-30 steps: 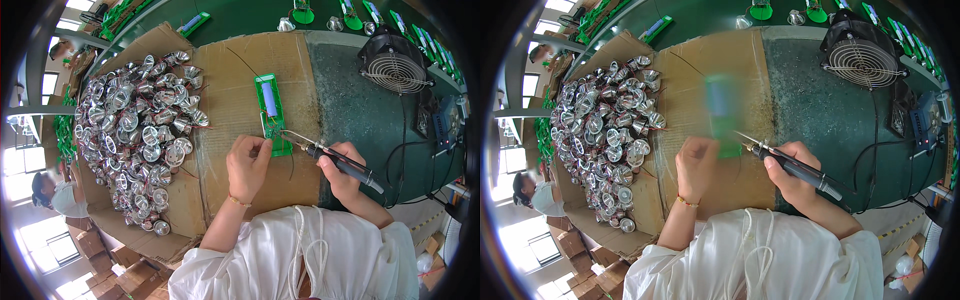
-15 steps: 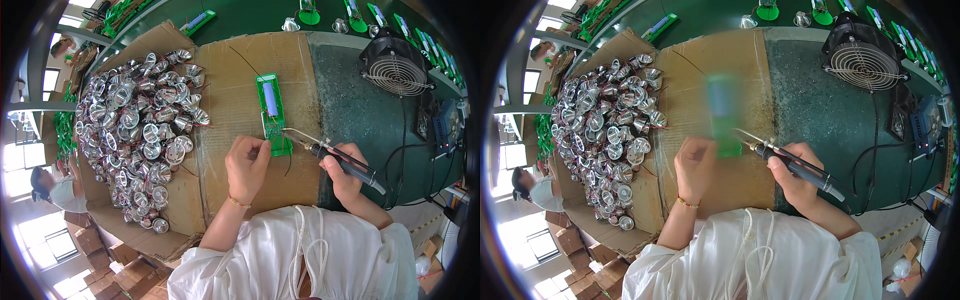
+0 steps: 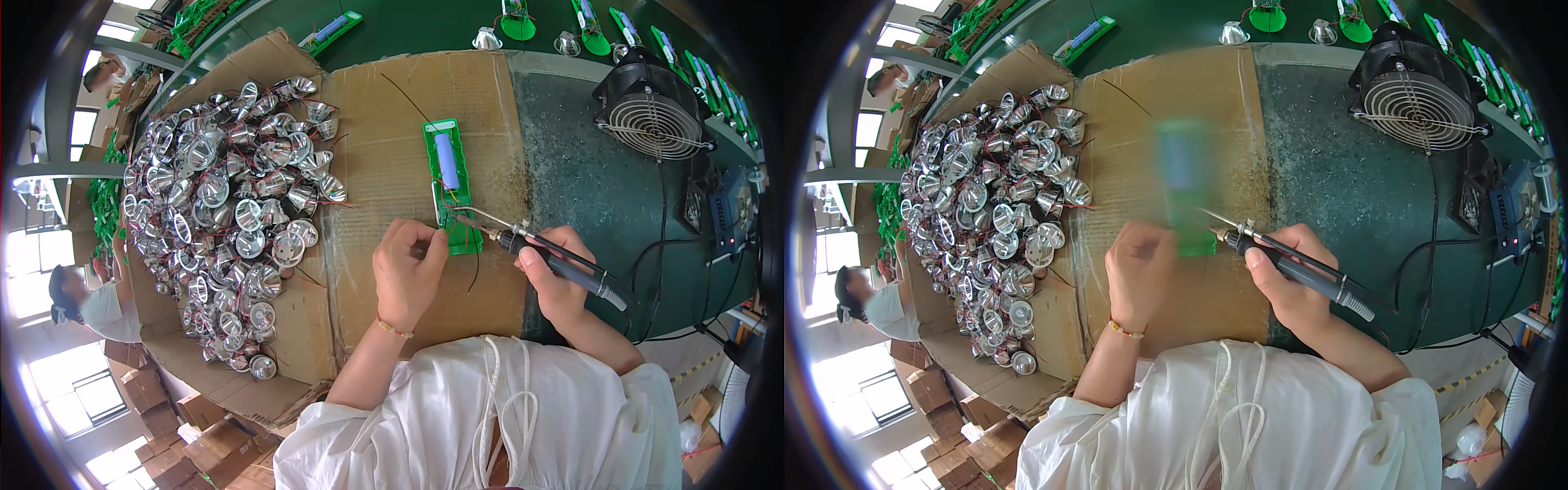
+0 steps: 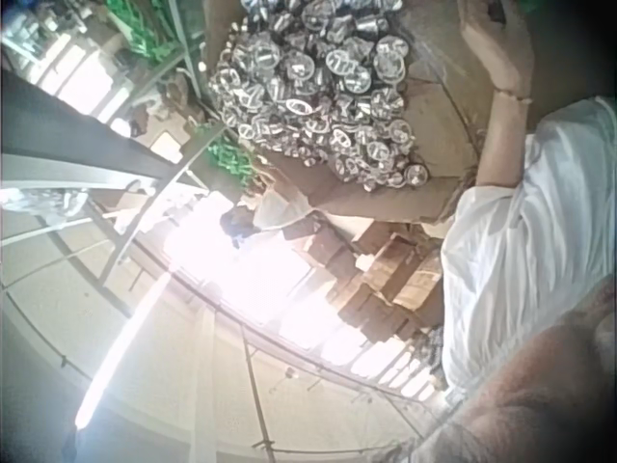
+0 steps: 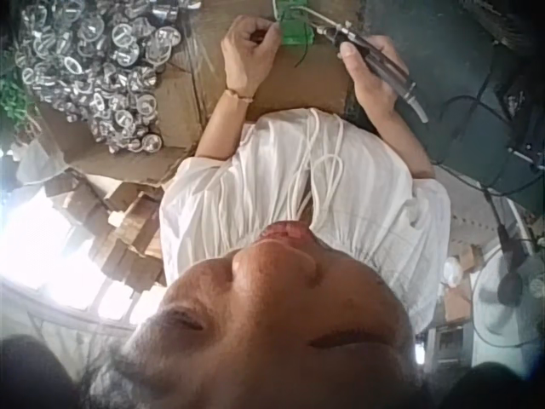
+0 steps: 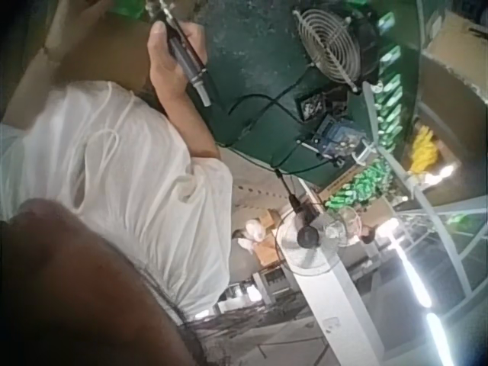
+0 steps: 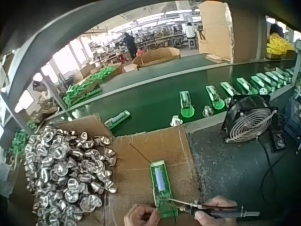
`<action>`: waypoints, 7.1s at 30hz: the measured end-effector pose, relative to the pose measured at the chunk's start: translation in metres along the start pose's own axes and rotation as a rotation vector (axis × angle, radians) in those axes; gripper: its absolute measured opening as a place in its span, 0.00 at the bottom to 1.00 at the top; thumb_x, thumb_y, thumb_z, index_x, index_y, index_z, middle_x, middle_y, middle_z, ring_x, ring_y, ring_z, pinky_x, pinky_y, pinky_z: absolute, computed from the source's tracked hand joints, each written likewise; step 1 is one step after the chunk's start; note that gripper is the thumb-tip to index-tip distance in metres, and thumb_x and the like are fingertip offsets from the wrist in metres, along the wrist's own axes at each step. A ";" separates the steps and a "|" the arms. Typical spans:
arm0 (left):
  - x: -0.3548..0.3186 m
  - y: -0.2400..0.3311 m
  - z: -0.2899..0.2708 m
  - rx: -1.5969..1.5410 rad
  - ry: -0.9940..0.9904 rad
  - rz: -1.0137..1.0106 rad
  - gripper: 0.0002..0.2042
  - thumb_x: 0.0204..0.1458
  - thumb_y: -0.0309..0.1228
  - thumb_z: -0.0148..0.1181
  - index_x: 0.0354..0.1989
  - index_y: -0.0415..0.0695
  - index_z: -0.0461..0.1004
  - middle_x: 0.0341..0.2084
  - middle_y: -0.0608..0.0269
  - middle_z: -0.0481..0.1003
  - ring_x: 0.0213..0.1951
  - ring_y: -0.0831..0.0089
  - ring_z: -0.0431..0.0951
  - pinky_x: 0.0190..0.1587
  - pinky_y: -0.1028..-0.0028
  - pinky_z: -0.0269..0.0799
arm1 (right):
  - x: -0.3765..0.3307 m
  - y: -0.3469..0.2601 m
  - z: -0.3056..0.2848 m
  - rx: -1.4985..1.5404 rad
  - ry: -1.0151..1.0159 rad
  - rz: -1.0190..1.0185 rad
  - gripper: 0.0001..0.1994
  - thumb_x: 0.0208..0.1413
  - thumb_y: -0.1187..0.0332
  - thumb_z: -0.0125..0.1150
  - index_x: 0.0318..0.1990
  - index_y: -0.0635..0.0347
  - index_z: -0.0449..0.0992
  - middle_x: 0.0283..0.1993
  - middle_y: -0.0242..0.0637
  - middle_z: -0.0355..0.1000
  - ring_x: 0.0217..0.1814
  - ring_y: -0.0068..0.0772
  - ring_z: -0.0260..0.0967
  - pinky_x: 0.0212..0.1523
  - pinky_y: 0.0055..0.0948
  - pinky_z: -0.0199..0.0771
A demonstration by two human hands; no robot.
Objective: The person solders wires to flashlight circuit boards and casings using a soldering iron, attaches reflectors, and places the assembled components onto the conveyor belt.
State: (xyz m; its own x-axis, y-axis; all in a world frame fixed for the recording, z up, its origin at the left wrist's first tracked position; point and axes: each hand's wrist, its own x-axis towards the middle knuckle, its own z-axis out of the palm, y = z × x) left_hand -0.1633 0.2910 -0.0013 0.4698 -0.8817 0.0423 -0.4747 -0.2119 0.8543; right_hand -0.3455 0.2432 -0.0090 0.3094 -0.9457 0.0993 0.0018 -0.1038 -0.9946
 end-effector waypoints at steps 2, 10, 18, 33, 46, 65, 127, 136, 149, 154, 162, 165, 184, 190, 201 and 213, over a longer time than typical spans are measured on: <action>0.000 0.000 0.000 0.000 0.000 0.001 0.05 0.45 0.24 0.59 0.23 0.35 0.71 0.24 0.58 0.71 0.22 0.72 0.73 0.27 0.76 0.69 | 0.000 0.001 -0.001 -0.042 -0.011 -0.028 0.08 0.50 0.72 0.58 0.31 0.67 0.67 0.23 0.39 0.70 0.24 0.22 0.68 0.26 0.22 0.68; 0.001 -0.001 -0.002 0.003 -0.001 0.018 0.05 0.45 0.24 0.58 0.23 0.35 0.72 0.23 0.58 0.71 0.22 0.72 0.72 0.26 0.76 0.69 | -0.006 0.001 -0.004 0.018 0.042 -0.010 0.08 0.51 0.73 0.57 0.33 0.67 0.66 0.27 0.37 0.69 0.25 0.21 0.69 0.27 0.20 0.71; 0.004 0.002 -0.002 0.040 -0.012 0.014 0.05 0.44 0.25 0.59 0.23 0.36 0.72 0.23 0.59 0.73 0.21 0.73 0.73 0.26 0.76 0.69 | -0.008 0.008 -0.023 0.104 0.185 -0.010 0.08 0.50 0.72 0.59 0.32 0.66 0.67 0.24 0.38 0.71 0.24 0.20 0.67 0.26 0.18 0.66; 0.255 0.016 0.029 0.453 -0.022 0.217 0.16 0.45 0.44 0.57 0.31 0.43 0.77 0.24 0.51 0.76 0.30 0.58 0.77 0.35 0.66 0.72 | 0.002 0.021 -0.039 0.096 0.243 0.200 0.07 0.47 0.74 0.61 0.30 0.63 0.68 0.24 0.32 0.71 0.24 0.16 0.64 0.27 0.18 0.65; 0.351 0.008 -0.024 1.228 -0.045 0.175 0.18 0.40 0.40 0.62 0.38 0.45 0.70 0.36 0.52 0.73 0.42 0.56 0.74 0.43 0.62 0.71 | 0.006 0.017 -0.048 0.209 0.231 0.189 0.07 0.46 0.77 0.60 0.30 0.65 0.67 0.26 0.34 0.70 0.25 0.16 0.64 0.26 0.19 0.65; 0.024 -0.004 -0.048 0.472 0.333 0.190 0.17 0.39 0.35 0.65 0.36 0.45 0.70 0.20 0.63 0.66 0.20 0.69 0.67 0.23 0.70 0.64 | -0.001 0.015 -0.043 0.074 0.234 0.067 0.07 0.49 0.72 0.60 0.32 0.63 0.68 0.24 0.32 0.70 0.23 0.14 0.63 0.25 0.15 0.63; -0.042 -0.002 -0.006 -0.086 -0.123 -0.015 0.05 0.49 0.27 0.59 0.27 0.37 0.73 0.26 0.57 0.72 0.26 0.70 0.73 0.30 0.76 0.68 | -0.036 -0.002 -0.030 -0.041 -0.077 -0.119 0.07 0.48 0.74 0.58 0.31 0.66 0.66 0.22 0.39 0.70 0.24 0.25 0.64 0.27 0.23 0.65; -0.043 -0.007 0.000 -0.086 -0.067 -0.031 0.04 0.45 0.24 0.59 0.24 0.36 0.71 0.27 0.55 0.73 0.29 0.64 0.73 0.33 0.73 0.69 | -0.037 0.006 -0.025 0.000 -0.045 -0.141 0.08 0.47 0.74 0.61 0.31 0.67 0.68 0.25 0.37 0.70 0.23 0.19 0.65 0.24 0.20 0.65; -0.042 -0.011 0.004 -0.068 -0.006 0.043 0.04 0.44 0.22 0.59 0.23 0.36 0.71 0.25 0.55 0.73 0.26 0.64 0.73 0.30 0.72 0.68 | -0.036 0.011 -0.019 -0.016 -0.024 -0.102 0.08 0.49 0.73 0.60 0.31 0.66 0.67 0.22 0.34 0.70 0.22 0.17 0.66 0.23 0.18 0.66; -0.041 -0.011 0.004 -0.045 -0.009 0.060 0.04 0.43 0.22 0.60 0.23 0.36 0.71 0.24 0.55 0.73 0.26 0.64 0.73 0.29 0.72 0.68 | -0.039 0.009 -0.020 0.111 0.051 -0.017 0.08 0.50 0.72 0.60 0.31 0.66 0.67 0.23 0.35 0.71 0.22 0.18 0.66 0.23 0.18 0.66; -0.044 -0.006 0.003 -0.068 0.040 0.061 0.04 0.44 0.21 0.60 0.24 0.36 0.71 0.25 0.56 0.73 0.26 0.68 0.72 0.29 0.74 0.68 | -0.038 0.010 -0.023 0.053 0.026 -0.066 0.08 0.50 0.72 0.60 0.31 0.66 0.67 0.24 0.37 0.71 0.23 0.19 0.66 0.24 0.20 0.66; -0.045 -0.006 0.003 -0.088 0.082 0.077 0.03 0.44 0.20 0.59 0.24 0.36 0.71 0.27 0.57 0.72 0.27 0.70 0.72 0.29 0.76 0.68 | -0.037 0.010 -0.025 0.034 0.011 -0.110 0.08 0.49 0.72 0.60 0.32 0.67 0.68 0.24 0.37 0.70 0.23 0.20 0.66 0.24 0.20 0.66; -0.044 -0.009 0.003 -0.067 0.054 0.075 0.03 0.46 0.21 0.59 0.26 0.36 0.70 0.29 0.56 0.72 0.29 0.67 0.72 0.32 0.74 0.67 | -0.034 0.003 -0.017 -0.023 -0.095 -0.022 0.08 0.49 0.74 0.58 0.31 0.66 0.65 0.24 0.39 0.69 0.25 0.22 0.66 0.26 0.21 0.66; -0.045 -0.013 0.001 -0.110 0.041 0.029 0.03 0.48 0.21 0.57 0.27 0.37 0.69 0.30 0.56 0.71 0.31 0.67 0.72 0.33 0.74 0.67 | -0.032 -0.001 -0.017 -0.004 -0.068 -0.058 0.08 0.49 0.72 0.58 0.31 0.66 0.65 0.23 0.39 0.69 0.25 0.23 0.65 0.27 0.22 0.66; -0.044 -0.012 0.002 -0.140 0.039 0.036 0.03 0.49 0.22 0.56 0.27 0.37 0.69 0.31 0.57 0.70 0.30 0.69 0.71 0.31 0.75 0.67 | -0.032 0.005 -0.016 0.007 -0.064 -0.101 0.08 0.48 0.73 0.60 0.31 0.67 0.67 0.23 0.37 0.70 0.23 0.21 0.66 0.23 0.20 0.65; -0.044 -0.013 0.002 -0.138 0.030 0.041 0.03 0.49 0.22 0.56 0.28 0.37 0.69 0.31 0.57 0.70 0.29 0.71 0.71 0.30 0.76 0.68 | -0.033 0.002 -0.017 0.002 -0.105 -0.045 0.07 0.49 0.74 0.57 0.31 0.66 0.65 0.24 0.39 0.70 0.25 0.22 0.66 0.27 0.22 0.66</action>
State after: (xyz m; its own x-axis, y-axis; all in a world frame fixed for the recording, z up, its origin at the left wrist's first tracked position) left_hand -0.1793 0.3319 -0.0155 0.4752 -0.8750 0.0927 -0.3884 -0.1141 0.9144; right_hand -0.3720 0.2685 -0.0137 0.4066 -0.9029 0.1398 0.0192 -0.1446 -0.9893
